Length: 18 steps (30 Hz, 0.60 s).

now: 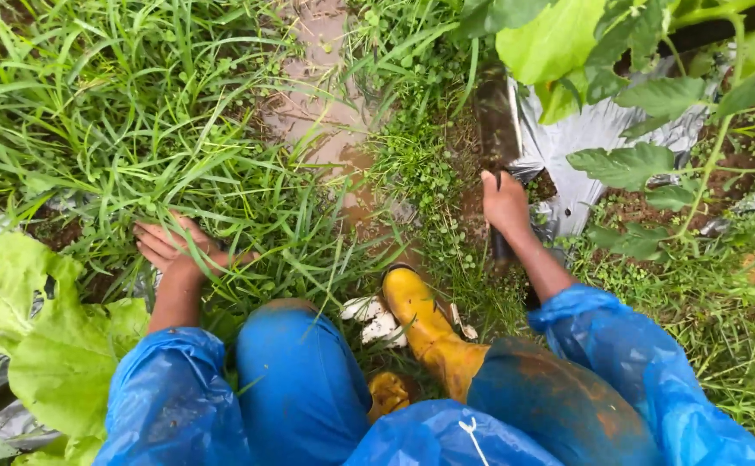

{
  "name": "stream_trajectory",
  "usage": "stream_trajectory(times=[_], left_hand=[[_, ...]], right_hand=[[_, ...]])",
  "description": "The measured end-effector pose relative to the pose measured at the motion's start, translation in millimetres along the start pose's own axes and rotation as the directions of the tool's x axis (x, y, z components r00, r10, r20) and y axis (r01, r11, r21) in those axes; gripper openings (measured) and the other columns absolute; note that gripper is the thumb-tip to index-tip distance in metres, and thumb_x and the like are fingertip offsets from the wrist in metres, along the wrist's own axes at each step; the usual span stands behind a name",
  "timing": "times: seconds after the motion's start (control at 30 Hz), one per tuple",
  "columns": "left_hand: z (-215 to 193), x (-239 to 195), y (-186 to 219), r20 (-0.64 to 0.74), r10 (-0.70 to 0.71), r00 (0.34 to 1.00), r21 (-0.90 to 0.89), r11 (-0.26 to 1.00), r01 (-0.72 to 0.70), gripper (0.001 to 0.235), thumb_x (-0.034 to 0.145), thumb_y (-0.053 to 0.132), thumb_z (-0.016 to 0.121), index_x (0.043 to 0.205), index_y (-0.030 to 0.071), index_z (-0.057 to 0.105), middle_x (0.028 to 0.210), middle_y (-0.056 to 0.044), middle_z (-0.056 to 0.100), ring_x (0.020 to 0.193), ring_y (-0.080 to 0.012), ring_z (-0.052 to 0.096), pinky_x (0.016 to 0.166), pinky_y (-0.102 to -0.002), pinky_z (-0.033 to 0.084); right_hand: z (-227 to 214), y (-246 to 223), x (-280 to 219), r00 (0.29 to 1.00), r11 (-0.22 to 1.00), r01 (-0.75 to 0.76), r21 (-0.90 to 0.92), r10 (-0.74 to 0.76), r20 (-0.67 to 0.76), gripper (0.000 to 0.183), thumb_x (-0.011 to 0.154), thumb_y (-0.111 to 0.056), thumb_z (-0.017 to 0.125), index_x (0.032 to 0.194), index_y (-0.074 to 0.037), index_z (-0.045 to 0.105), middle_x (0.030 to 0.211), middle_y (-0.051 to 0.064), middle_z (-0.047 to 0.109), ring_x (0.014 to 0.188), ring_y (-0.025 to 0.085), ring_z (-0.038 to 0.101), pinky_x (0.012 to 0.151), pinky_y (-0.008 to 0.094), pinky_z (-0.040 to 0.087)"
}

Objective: Clearing weeds and grass from a crop row using a large knife or cleaver.

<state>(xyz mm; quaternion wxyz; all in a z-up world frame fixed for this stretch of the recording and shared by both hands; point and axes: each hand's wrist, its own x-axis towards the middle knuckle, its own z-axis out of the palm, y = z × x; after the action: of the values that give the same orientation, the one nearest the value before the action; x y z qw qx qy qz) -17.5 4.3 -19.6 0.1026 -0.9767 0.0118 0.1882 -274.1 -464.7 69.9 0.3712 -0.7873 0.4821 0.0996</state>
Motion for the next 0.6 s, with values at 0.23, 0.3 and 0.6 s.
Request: stream_trajectory(times=[0.23, 0.3, 0.6], left_hand=[[-27.5, -10.2, 17.3, -0.002, -0.018, 1.000, 0.016, 1.000, 0.018, 0.093, 0.093, 0.068, 0.035, 0.162, 0.036, -0.016, 0.161, -0.029, -0.032, 0.152, -0.0451, -0.025, 0.125, -0.063, -0.016], [-28.9, -5.2, 7.8, 0.008, -0.036, 0.999, 0.027, 0.999, 0.036, 0.090, 0.093, 0.070, 0.033, 0.161, 0.037, -0.017, 0.161, -0.029, -0.032, 0.153, -0.0441, -0.025, 0.126, -0.063, -0.016], [-56.5, -4.4, 0.9, 0.223, 0.138, 0.965, 0.012, 0.990, -0.144, 0.142, 0.066, 0.070, 0.070, 0.162, 0.013, -0.018, 0.150, -0.045, -0.033, 0.141, -0.0612, -0.031, 0.113, -0.075, -0.015]], right_hand=[[15.3, 10.2, 14.8, 0.995, 0.984, 0.097, -0.148, -0.092, 0.041, 0.057, 0.110, -0.050, 0.046, 0.103, 0.002, 0.067, 0.097, 0.033, 0.071, 0.102, 0.052, 0.068, 0.091, 0.064, 0.051], [15.6, 10.5, 25.1, 0.995, 0.986, 0.093, -0.137, -0.095, -0.007, 0.055, 0.113, -0.047, 0.045, 0.105, 0.003, 0.066, 0.097, 0.035, 0.069, 0.099, 0.054, 0.068, 0.089, 0.065, 0.052], [9.6, -4.1, 37.4, 0.972, 0.946, 0.224, -0.233, -0.236, -0.023, 0.057, 0.117, -0.042, 0.046, 0.119, 0.013, 0.062, 0.091, 0.033, 0.067, 0.081, 0.051, 0.069, 0.061, 0.059, 0.056]])
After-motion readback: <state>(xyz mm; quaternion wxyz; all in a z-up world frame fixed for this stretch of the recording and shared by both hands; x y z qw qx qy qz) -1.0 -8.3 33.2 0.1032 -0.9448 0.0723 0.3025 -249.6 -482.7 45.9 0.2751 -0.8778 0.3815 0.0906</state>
